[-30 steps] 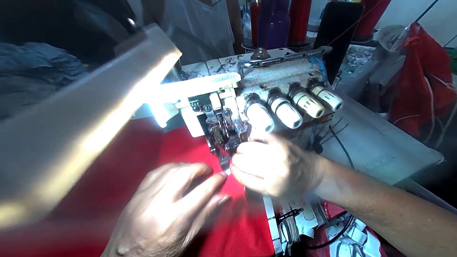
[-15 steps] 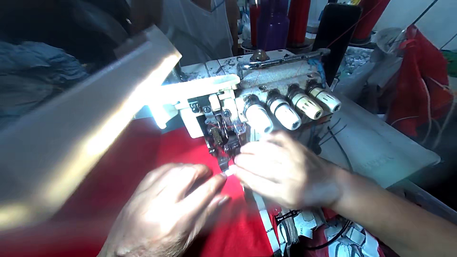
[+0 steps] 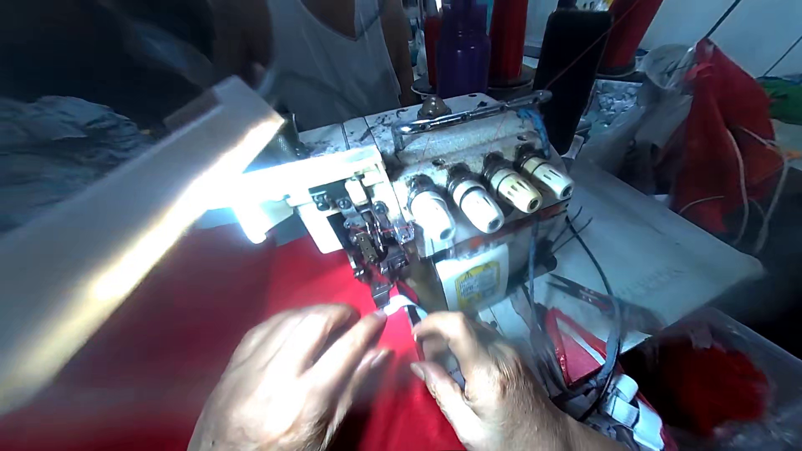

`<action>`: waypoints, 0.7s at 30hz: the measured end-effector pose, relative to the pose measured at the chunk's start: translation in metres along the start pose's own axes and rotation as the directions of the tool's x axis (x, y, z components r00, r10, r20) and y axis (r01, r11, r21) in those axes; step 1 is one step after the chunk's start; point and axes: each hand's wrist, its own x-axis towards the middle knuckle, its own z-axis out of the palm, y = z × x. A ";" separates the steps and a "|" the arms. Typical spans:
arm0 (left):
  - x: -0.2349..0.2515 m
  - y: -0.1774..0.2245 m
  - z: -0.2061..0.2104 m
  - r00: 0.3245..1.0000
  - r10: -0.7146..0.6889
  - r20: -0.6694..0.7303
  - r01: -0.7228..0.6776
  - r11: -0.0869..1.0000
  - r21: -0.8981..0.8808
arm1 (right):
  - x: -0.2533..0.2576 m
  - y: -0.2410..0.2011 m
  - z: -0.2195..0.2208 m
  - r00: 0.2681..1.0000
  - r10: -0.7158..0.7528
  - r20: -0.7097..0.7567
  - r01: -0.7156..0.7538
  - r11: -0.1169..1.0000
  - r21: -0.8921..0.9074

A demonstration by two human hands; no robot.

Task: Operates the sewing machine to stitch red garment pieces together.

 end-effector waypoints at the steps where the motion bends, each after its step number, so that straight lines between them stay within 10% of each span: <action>1: 0.000 0.001 0.001 1.000 0.001 -0.010 -0.001 1.000 0.008 | 0.001 0.001 0.001 1.000 0.009 0.000 -0.009 1.000 0.019; 21: 0.001 -0.009 0.000 0.999 -0.035 0.039 0.035 0.999 -0.001 | 0.018 -0.008 -0.010 0.930 0.163 0.328 -0.166 0.986 -0.019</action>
